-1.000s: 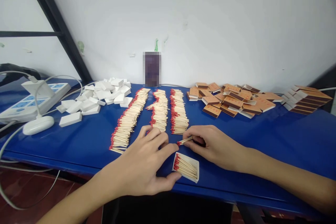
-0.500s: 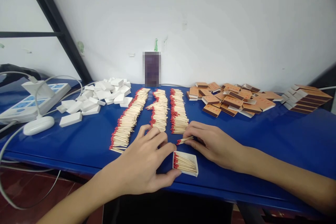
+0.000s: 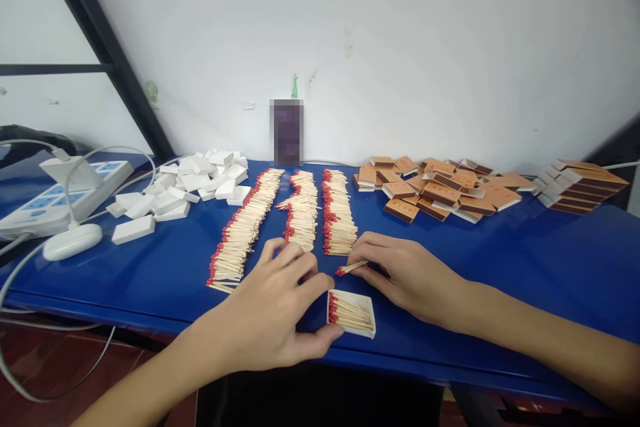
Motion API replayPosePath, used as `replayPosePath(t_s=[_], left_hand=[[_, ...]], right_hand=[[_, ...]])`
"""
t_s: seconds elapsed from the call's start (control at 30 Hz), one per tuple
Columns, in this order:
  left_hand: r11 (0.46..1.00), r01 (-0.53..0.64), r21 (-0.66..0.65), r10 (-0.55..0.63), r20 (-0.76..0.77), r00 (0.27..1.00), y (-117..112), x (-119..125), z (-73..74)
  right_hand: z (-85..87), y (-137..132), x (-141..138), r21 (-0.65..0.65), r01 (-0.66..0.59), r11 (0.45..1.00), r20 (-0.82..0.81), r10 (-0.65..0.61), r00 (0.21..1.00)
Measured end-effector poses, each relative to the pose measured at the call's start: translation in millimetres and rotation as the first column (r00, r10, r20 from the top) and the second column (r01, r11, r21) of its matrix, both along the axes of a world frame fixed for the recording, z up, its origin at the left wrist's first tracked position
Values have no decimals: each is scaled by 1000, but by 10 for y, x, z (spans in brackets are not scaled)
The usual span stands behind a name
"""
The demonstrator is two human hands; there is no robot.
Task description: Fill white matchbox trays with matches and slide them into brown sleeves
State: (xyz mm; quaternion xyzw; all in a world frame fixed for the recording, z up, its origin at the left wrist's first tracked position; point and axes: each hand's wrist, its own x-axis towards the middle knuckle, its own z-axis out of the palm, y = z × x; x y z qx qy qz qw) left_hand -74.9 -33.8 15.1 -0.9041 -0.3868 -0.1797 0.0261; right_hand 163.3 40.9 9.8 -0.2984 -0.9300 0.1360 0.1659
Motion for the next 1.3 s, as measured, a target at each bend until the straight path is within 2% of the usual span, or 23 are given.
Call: replayPosePath(t_s=[0.53,0.73,1.13,1.3], left_hand=[[1000,0,-6,0,0,1000,11,5,8],[1000,-15,0,15,5,1000,15,18,7],[1000,-13,-6,13,4,1000,3,10,10],[999,-34,-16,34,10,999,7,16,14]], right_hand=[[-93,35,13,87,-33,996,-65,39,997],[-61,53,3,115,-41,993,-81,50,995],[25,54,-13,49,7,999,-82,-3,997],[73,-6,-27,-21,2,1000,-211,-6,978]])
